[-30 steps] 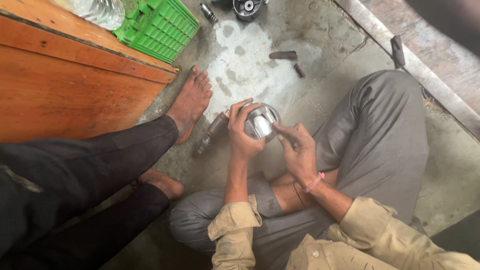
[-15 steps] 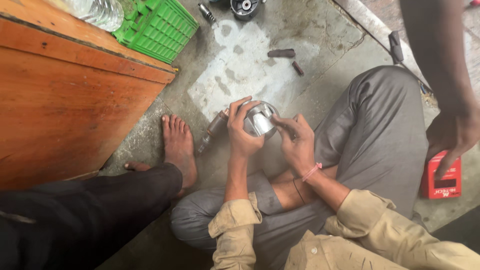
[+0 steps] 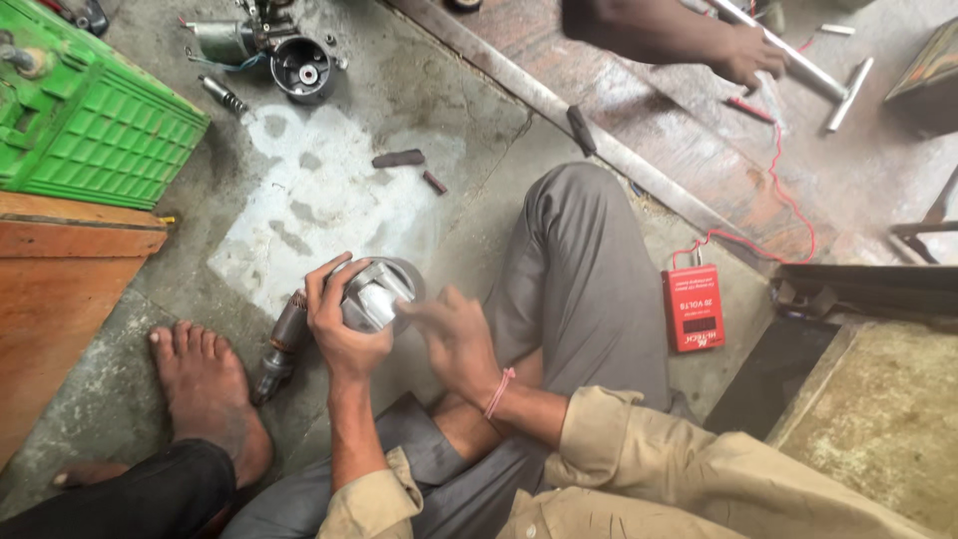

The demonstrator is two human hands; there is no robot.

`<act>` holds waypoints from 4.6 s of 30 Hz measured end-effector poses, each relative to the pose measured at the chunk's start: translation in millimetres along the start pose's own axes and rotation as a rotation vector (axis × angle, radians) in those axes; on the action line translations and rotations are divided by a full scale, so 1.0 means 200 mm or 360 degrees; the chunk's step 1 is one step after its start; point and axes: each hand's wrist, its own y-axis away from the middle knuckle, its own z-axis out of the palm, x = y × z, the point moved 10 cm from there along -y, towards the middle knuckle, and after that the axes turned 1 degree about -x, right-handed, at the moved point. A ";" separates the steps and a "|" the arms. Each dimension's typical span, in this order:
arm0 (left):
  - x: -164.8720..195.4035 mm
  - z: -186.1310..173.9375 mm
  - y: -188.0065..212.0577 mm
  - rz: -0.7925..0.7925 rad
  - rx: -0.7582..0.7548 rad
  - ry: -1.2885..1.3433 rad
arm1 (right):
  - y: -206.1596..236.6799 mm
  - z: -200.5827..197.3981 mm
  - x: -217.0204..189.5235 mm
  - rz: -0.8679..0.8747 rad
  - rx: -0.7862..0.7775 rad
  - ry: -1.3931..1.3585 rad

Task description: The person sits cross-legged on the workshop floor holding an aluminum starter motor housing and files its edge with a flat file, rotating the housing to work around it. Near the end they set the housing down and pick up a starter motor armature and carbon brush from the floor.

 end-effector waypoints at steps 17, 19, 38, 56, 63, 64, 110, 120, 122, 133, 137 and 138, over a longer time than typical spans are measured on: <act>-0.03 0.01 0.02 -0.0072 -0.0054 0.0023 | -0.02 0.04 0.00 -0.0106 -0.0054 -0.0319; -0.02 0.01 0.02 -0.0039 -0.0045 -0.0010 | -0.03 0.03 0.03 -0.0022 -0.0039 -0.0254; 0.00 0.02 -0.01 -0.0095 -0.0011 0.0077 | -0.02 0.04 -0.02 -0.0190 -0.0047 -0.0065; -0.05 0.05 0.00 -0.0168 -0.0022 0.0149 | -0.09 0.03 0.06 -0.0047 -0.0055 -0.0060; -0.02 0.05 0.01 0.0046 0.0035 -0.0119 | -0.05 -0.05 -0.10 -0.0581 0.0045 0.0006; -0.04 0.05 0.03 -0.0020 0.0035 -0.0001 | -0.06 -0.02 -0.02 -0.0300 -0.0065 -0.0011; 0.02 0.02 0.01 -0.0075 0.0101 0.0157 | -0.27 0.03 -0.04 -0.0857 -0.0490 0.0181; 0.03 0.02 0.00 -0.0070 0.0104 0.0150 | -0.28 0.04 -0.06 -0.1071 -0.0589 0.0284; 0.03 0.02 0.01 -0.0066 0.0110 0.0148 | -0.30 0.04 -0.05 -0.1060 -0.0530 0.0283; 0.03 0.02 0.00 -0.0057 0.0097 0.0124 | -0.25 0.05 -0.06 -0.1230 -0.0776 0.0382; 0.04 0.02 0.01 -0.0009 0.0109 0.0130 | -0.30 0.09 -0.07 -0.1296 -0.0742 0.0529; 0.03 0.02 0.01 -0.0026 0.0091 0.0127 | -0.29 0.09 -0.07 -0.1308 -0.0779 0.0545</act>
